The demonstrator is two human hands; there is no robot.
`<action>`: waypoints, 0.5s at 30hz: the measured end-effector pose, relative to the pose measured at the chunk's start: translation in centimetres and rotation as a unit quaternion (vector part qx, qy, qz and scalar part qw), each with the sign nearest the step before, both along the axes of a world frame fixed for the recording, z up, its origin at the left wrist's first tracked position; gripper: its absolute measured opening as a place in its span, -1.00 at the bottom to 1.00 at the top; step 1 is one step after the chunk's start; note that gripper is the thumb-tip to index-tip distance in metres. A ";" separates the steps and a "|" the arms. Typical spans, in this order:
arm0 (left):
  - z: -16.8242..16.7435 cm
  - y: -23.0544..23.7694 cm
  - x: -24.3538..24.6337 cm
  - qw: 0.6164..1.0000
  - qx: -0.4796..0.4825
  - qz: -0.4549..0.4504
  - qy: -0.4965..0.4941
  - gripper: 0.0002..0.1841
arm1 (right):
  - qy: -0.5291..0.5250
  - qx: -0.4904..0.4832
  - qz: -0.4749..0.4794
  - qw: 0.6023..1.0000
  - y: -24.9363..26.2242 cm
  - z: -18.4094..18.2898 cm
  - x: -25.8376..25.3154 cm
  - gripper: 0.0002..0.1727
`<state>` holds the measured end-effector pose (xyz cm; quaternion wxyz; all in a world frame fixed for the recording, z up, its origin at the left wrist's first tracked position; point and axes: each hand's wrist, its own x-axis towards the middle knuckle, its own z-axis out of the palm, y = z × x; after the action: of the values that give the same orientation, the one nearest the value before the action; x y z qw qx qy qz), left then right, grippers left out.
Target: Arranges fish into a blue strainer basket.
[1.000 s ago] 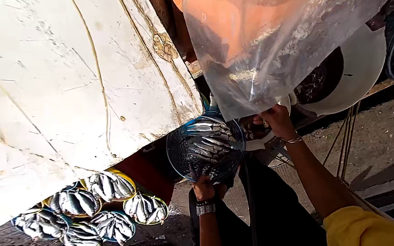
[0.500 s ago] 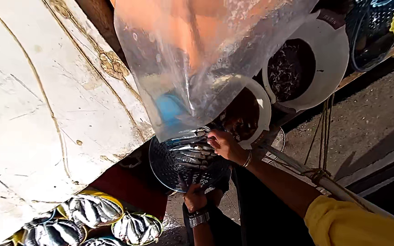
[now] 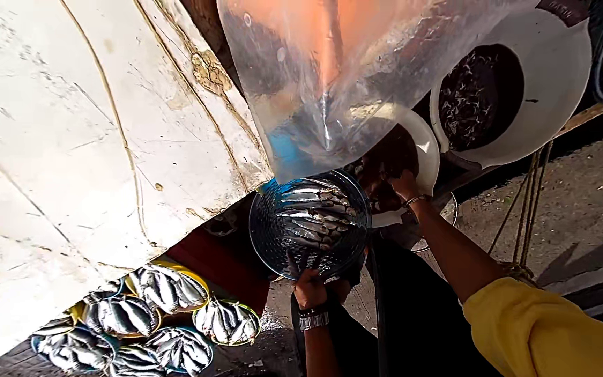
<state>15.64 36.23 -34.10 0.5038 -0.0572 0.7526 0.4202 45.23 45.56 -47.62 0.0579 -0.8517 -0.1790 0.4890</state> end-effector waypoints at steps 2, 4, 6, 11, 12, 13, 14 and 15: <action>0.1 0.0 0.1 1.000 0.001 -0.001 -0.003 -0.64 | 0.037 0.017 -0.021 0.999 -0.6 -0.2 0.7 -0.48; -0.1 -0.1 0.0 1.000 0.002 -0.001 -0.005 -0.65 | 0.079 0.044 -0.050 0.995 -1.0 0.3 1.3 -0.54; -0.3 -0.2 0.0 1.000 -0.002 -0.004 -0.007 -0.65 | 0.131 0.082 -0.129 0.979 -1.5 1.0 1.6 -0.64; -0.1 -0.1 0.3 1.000 -0.001 -0.004 -0.007 -0.62 | 0.275 0.124 -0.273 0.913 -1.7 4.1 1.9 -0.70; -0.1 -0.2 0.2 1.000 0.000 -0.003 -0.008 -0.63 | 0.285 0.128 -0.264 0.912 -1.6 4.7 1.9 -0.70; -0.1 -0.1 0.1 1.000 0.000 -0.004 -0.007 -0.63 | 0.294 0.136 -0.255 0.911 -1.5 5.0 1.8 -0.71; -0.1 -0.2 0.1 1.000 0.000 -0.005 -0.006 -0.63 | 0.304 0.148 -0.249 0.908 -1.5 5.1 1.7 -0.72; -0.1 -0.2 0.0 1.000 0.001 -0.005 -0.003 -0.63 | 0.317 0.164 -0.241 0.902 -1.5 5.1 1.7 -0.74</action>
<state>15.62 36.06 -34.25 0.5080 -0.0540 0.7512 0.4180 46.89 44.03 -42.48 0.3667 -0.6470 -0.0177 0.6683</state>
